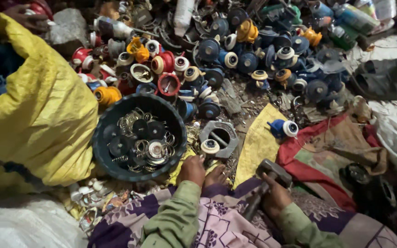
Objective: The person sits on the floor and uses a hammer and a metal anvil to strike and separate small cylindrical metal parts. The person repeatedly picks up parts, places them on the anvil, and hits them to remove or separate components, then sets the pieces aside.
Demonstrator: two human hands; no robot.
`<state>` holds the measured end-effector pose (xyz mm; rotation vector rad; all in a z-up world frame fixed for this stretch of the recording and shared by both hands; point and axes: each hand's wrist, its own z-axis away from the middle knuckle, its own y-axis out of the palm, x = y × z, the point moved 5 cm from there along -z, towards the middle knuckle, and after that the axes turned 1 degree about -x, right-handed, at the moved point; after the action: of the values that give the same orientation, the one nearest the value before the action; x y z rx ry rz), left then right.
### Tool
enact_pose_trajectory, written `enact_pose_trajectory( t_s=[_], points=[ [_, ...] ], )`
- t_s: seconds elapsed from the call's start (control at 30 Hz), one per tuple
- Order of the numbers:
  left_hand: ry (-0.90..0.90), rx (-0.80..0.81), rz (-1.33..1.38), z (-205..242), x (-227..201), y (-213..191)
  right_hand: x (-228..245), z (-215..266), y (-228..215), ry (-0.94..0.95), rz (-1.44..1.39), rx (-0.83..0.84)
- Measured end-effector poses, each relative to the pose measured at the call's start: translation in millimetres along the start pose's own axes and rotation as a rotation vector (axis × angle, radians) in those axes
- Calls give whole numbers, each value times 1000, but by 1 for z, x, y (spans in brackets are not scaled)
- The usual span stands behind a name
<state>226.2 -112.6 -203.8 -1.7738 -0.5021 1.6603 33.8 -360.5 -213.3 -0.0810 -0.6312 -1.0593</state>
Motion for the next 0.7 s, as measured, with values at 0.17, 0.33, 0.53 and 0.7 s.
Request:
enact_pose_trajectory(
  t_s=[0.17, 0.33, 0.53, 0.7],
  points=[
    [67, -58, -12, -5, 7, 10, -6, -40, -16, 159, -143, 85],
    [-2, 106, -75, 0, 6, 12, 11, -61, -21, 209, -141, 348],
    [-82, 173, -108, 5, -15, -15, 26, 17, 32, -430, 507, 255],
    [-144, 220, -155, 5, -18, -19, 70, 101, 95, -1056, 830, 261]
  ],
)
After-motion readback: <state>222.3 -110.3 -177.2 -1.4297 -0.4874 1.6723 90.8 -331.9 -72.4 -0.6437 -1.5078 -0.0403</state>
